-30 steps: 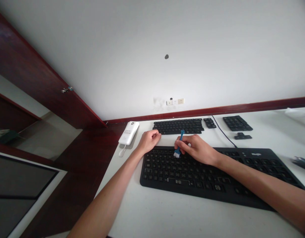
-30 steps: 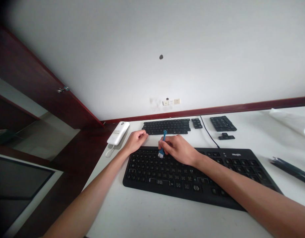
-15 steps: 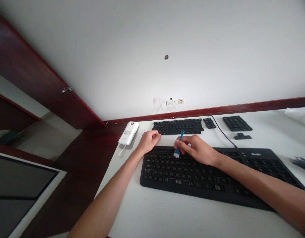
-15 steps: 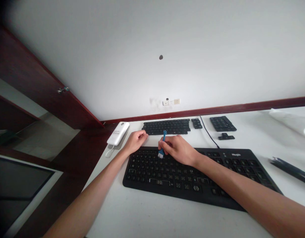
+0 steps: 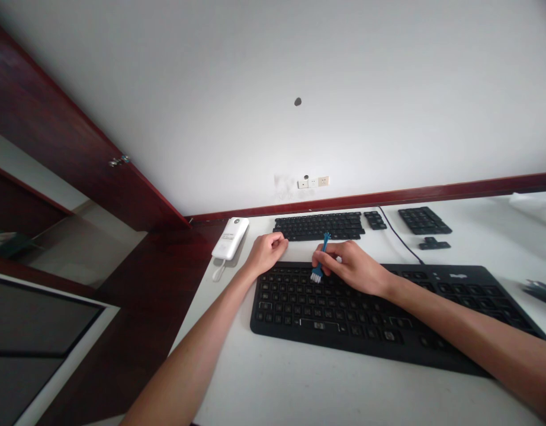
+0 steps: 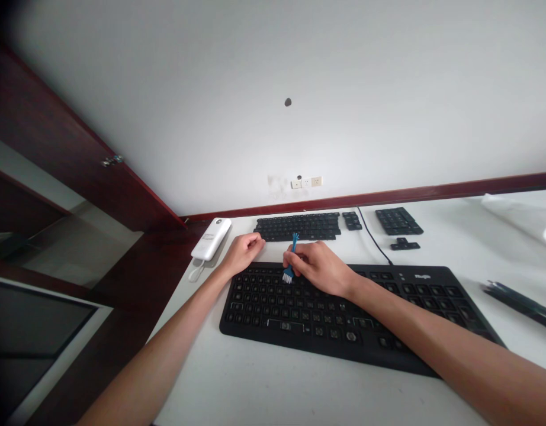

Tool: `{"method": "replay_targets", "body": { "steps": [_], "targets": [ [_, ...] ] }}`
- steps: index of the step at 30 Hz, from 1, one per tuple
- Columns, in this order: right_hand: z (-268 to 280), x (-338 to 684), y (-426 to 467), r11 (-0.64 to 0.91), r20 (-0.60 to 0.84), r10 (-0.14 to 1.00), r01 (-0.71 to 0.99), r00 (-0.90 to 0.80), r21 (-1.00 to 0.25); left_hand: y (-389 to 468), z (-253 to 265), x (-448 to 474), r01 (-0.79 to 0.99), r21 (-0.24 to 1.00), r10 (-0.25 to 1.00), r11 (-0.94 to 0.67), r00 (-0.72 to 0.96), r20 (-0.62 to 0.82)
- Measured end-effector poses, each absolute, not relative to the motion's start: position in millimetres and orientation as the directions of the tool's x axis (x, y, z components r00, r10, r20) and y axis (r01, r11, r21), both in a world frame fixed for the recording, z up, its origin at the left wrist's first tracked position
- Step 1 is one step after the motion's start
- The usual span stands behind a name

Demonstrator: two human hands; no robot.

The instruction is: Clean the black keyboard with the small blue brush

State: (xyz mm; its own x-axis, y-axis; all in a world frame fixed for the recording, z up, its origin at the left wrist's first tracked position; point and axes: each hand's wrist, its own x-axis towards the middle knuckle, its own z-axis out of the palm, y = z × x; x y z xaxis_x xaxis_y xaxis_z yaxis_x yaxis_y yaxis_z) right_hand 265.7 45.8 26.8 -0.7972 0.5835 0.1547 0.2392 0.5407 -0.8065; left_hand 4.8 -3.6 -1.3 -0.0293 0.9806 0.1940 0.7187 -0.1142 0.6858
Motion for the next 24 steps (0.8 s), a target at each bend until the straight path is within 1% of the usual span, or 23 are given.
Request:
{"method": "replay_targets", "body": {
  "steps": [24],
  "targets": [
    [26.8, 265.4, 45.6, 0.526, 0.137, 0.585, 0.245, -0.799, -0.814, -3.9, 0.4, 5.7, 0.731, 0.673, 0.981, -0.110, -0.028, 0.191]
  ]
}}
